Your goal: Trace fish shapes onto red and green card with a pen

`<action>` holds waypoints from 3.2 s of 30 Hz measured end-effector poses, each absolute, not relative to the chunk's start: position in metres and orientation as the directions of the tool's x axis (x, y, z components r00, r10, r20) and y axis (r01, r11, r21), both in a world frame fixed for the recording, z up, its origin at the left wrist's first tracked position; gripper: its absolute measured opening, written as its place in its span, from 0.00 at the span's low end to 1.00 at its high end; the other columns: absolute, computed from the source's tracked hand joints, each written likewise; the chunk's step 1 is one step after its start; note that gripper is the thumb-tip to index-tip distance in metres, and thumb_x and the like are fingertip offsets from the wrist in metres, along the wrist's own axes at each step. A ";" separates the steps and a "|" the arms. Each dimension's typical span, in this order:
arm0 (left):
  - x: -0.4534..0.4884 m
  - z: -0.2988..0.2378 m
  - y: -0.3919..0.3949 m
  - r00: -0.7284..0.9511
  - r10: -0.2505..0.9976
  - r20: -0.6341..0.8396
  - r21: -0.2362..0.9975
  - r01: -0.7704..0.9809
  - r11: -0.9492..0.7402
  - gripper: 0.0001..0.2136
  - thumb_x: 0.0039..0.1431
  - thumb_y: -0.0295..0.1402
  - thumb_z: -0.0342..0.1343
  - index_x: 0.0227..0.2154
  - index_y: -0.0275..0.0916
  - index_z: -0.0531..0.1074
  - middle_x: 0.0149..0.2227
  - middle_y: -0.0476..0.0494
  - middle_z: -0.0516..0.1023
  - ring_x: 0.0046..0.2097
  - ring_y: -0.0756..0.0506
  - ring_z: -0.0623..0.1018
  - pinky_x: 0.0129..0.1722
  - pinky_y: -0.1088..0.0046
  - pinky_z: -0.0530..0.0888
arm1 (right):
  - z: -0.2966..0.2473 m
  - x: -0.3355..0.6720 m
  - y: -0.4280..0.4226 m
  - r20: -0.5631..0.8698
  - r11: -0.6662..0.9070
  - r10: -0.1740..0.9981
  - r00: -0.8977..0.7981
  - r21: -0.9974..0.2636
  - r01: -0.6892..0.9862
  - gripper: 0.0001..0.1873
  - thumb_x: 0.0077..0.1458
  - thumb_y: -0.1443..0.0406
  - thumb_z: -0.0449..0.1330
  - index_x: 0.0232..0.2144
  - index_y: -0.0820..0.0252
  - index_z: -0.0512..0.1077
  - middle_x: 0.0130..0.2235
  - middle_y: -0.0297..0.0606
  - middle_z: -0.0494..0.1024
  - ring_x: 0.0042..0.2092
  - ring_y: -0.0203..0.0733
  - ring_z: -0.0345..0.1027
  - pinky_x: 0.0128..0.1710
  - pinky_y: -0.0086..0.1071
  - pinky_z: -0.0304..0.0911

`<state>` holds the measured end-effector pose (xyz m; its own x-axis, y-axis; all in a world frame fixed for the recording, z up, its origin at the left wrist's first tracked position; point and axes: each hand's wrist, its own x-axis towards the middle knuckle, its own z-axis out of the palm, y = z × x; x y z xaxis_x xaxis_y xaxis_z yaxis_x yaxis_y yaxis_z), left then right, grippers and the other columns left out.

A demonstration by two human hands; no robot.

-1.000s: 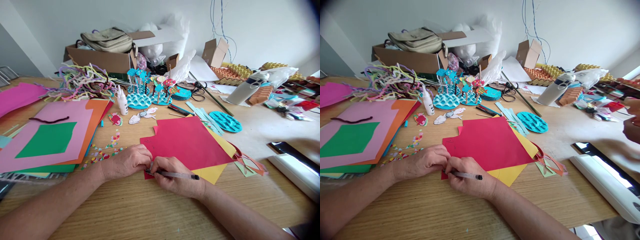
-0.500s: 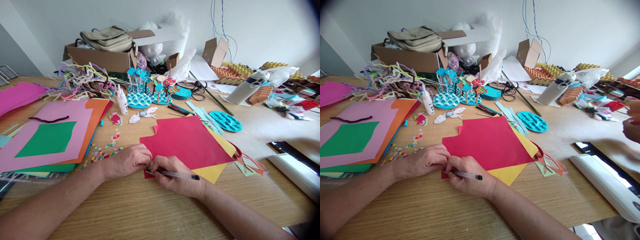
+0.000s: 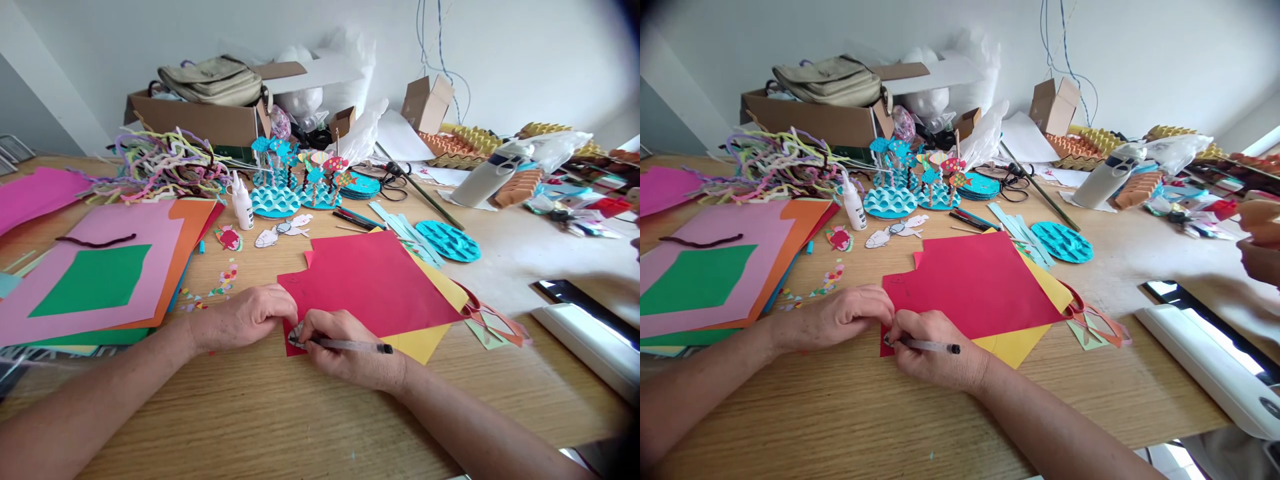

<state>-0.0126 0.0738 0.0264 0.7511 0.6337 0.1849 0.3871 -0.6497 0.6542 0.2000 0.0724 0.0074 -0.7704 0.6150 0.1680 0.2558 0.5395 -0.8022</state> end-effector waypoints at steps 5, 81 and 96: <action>-0.020 0.057 0.064 0.754 0.641 0.144 0.610 0.442 -0.657 0.15 0.49 0.15 0.42 0.24 0.38 0.70 0.27 0.51 0.73 0.31 0.51 0.73 0.34 0.77 0.67 | 0.008 0.200 0.072 0.172 0.541 0.614 -0.770 -0.802 0.252 0.09 0.46 0.75 0.52 0.28 0.59 0.68 0.27 0.33 0.74 0.25 0.33 0.65 0.25 0.23 0.59; 0.026 -0.023 -0.023 0.532 0.704 0.470 0.053 0.779 -0.624 0.17 0.70 0.32 0.37 0.47 0.33 0.71 0.47 0.43 0.76 0.46 0.44 0.71 0.49 0.66 0.63 | 0.011 0.200 0.070 0.102 0.495 0.640 -0.762 -0.813 0.307 0.08 0.46 0.74 0.53 0.29 0.60 0.68 0.26 0.34 0.74 0.25 0.33 0.66 0.26 0.23 0.59; 0.025 -0.024 -0.025 0.543 0.712 0.445 0.066 0.773 -0.631 0.16 0.69 0.31 0.40 0.50 0.33 0.69 0.49 0.43 0.75 0.48 0.44 0.70 0.49 0.65 0.62 | 0.011 0.199 0.071 0.075 0.470 0.651 -0.755 -0.821 0.324 0.08 0.47 0.74 0.52 0.30 0.60 0.68 0.27 0.34 0.75 0.26 0.34 0.67 0.26 0.23 0.61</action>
<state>0.0245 -0.0249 -0.0237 0.5432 0.7120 0.4450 0.7729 -0.6310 0.0661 0.1995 0.0710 0.0108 -0.7553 0.6510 0.0750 0.3238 0.4703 -0.8210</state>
